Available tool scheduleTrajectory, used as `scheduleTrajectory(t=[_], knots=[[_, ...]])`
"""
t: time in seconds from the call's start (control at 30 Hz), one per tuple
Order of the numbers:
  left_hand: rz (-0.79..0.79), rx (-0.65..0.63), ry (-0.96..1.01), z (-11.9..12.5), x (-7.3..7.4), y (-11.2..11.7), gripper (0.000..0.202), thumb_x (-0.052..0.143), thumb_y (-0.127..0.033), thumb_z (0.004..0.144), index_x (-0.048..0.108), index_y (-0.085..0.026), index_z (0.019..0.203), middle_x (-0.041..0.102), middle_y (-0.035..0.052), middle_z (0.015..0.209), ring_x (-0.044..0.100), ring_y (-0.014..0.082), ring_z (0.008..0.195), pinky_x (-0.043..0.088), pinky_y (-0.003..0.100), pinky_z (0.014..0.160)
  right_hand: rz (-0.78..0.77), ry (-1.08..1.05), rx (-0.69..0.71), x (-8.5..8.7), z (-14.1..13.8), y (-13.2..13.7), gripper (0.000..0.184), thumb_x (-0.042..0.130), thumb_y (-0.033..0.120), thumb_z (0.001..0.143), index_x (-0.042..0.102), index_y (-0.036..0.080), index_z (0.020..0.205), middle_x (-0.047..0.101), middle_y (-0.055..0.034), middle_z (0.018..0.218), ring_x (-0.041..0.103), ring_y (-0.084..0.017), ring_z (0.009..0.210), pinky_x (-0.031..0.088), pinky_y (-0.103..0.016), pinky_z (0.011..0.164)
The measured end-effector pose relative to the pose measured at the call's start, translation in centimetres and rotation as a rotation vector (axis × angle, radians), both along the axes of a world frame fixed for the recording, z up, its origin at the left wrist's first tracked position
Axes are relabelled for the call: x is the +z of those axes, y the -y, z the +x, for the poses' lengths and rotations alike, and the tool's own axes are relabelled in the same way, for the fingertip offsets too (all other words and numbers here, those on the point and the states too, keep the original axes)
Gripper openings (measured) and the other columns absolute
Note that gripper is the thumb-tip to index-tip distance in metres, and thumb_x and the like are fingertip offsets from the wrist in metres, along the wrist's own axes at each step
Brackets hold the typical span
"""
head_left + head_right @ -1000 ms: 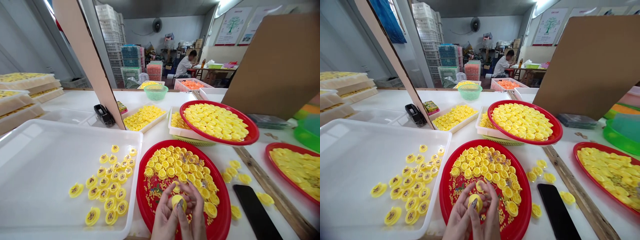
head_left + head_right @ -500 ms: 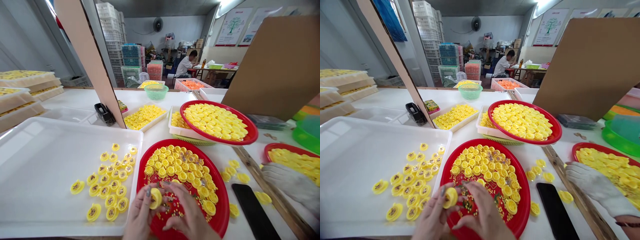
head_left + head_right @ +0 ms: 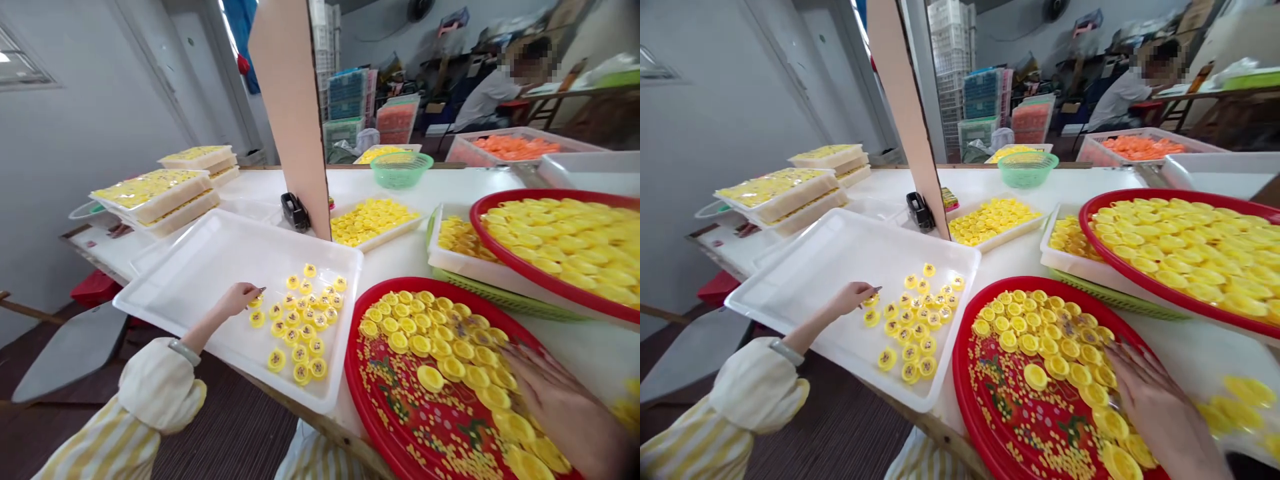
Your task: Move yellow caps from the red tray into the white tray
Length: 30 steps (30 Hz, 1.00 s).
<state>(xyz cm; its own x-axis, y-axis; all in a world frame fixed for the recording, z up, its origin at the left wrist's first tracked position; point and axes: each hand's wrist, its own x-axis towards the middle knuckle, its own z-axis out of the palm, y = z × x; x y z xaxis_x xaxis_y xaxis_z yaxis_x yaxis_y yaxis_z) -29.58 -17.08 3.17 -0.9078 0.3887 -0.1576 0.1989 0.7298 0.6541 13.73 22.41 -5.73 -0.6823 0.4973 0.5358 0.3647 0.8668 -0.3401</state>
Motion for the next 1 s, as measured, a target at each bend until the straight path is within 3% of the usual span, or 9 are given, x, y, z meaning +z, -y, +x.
scheduleTrajectory(t=[0.1,0.2,0.33,0.4,0.47,0.53,0.67,0.83,1.0], knots=[[-0.064,-0.040,-0.033,-0.1,-0.6,0.1,0.026,0.060,-0.040,0.075,0.065,-0.016,0.067,0.061,0.0013,0.056,0.058,0.0203,0.058,0.044,0.028,0.056,0.080,0.119,0.122,1.6,0.6,1.2,0.040,0.035,0.026,0.093,0.075,0.020,0.093,0.072,-0.0165,0.109,0.067,-0.028,0.105,0.049,-0.046,0.097],[-0.096,-0.091,-0.117,0.0,0.0,0.3,0.027,0.058,-0.039,0.078,0.066,-0.014,0.070,0.064,0.0001,0.062,0.062,0.0217,0.069,0.048,0.031,0.071,0.064,0.042,0.027,3.3,0.7,3.3,0.032,0.042,0.034,0.095,0.069,0.020,0.104,0.072,-0.0141,0.110,0.069,-0.026,0.102,0.051,-0.041,0.096],[-0.080,-0.088,-0.329,2.7,1.8,-1.0,0.022,0.058,-0.037,0.081,0.067,-0.016,0.083,0.067,0.0029,0.082,0.059,0.0294,0.101,0.038,0.050,0.100,-0.085,-0.056,-0.101,4.7,1.1,6.6,0.032,0.048,0.046,0.093,0.066,0.023,0.106,0.075,-0.0090,0.102,0.073,-0.024,0.085,0.059,-0.035,0.076],[-0.028,-0.118,-0.417,6.6,2.4,-2.6,0.024,0.057,-0.038,0.083,0.066,-0.020,0.095,0.066,0.0056,0.101,0.054,0.0306,0.113,0.035,0.051,0.104,-0.245,-0.081,-0.131,4.9,1.4,7.9,0.034,0.050,0.050,0.091,0.065,0.023,0.104,0.076,-0.0079,0.095,0.073,-0.024,0.077,0.061,-0.033,0.069],[0.046,-0.249,-0.409,12.2,2.2,-5.0,0.025,0.053,-0.040,0.088,0.065,-0.023,0.102,0.066,0.0051,0.107,0.061,0.0239,0.102,0.048,0.039,0.094,-0.409,-0.135,-0.163,5.0,1.5,8.9,0.035,0.053,0.051,0.088,0.064,0.022,0.102,0.076,-0.0074,0.087,0.073,-0.022,0.069,0.061,-0.030,0.063],[0.146,-0.456,-0.242,18.2,1.1,-7.9,0.026,0.047,-0.037,0.093,0.062,-0.021,0.107,0.069,0.0075,0.099,0.066,0.0222,0.088,0.054,0.035,0.080,-0.525,-0.184,-0.203,5.0,1.5,9.8,0.036,0.055,0.052,0.086,0.065,0.021,0.101,0.075,-0.0071,0.083,0.071,-0.021,0.063,0.060,-0.029,0.059],[-0.050,-0.534,-0.244,25.7,-2.3,-14.2,0.035,0.052,-0.024,0.092,0.053,-0.012,0.124,0.064,0.0181,0.118,0.063,0.0307,0.108,0.053,0.042,0.088,-0.697,-0.228,-0.223,5.4,1.1,11.3,0.044,0.061,0.057,0.081,0.067,0.020,0.103,0.074,-0.0072,0.078,0.069,-0.020,0.060,0.059,-0.029,0.056],[-0.173,-0.489,-0.270,25.7,-4.7,-18.6,0.028,0.053,-0.020,0.092,0.052,-0.009,0.117,0.061,0.0202,0.115,0.063,0.0310,0.105,0.055,0.040,0.081,-1.105,-0.394,-0.182,5.1,1.1,12.8,0.044,0.074,0.055,0.071,0.058,0.021,0.094,0.070,-0.0056,0.069,0.067,-0.022,0.057,0.054,-0.029,0.044],[-0.181,-0.495,-0.305,25.7,-5.3,-18.3,0.021,0.052,-0.022,0.092,0.054,-0.012,0.110,0.060,0.0178,0.112,0.063,0.0297,0.101,0.055,0.040,0.080,-1.193,-0.377,-0.157,4.0,1.7,12.9,0.047,0.074,0.055,0.072,0.061,0.019,0.100,0.070,-0.0057,0.070,0.066,-0.022,0.056,0.052,-0.030,0.042]])
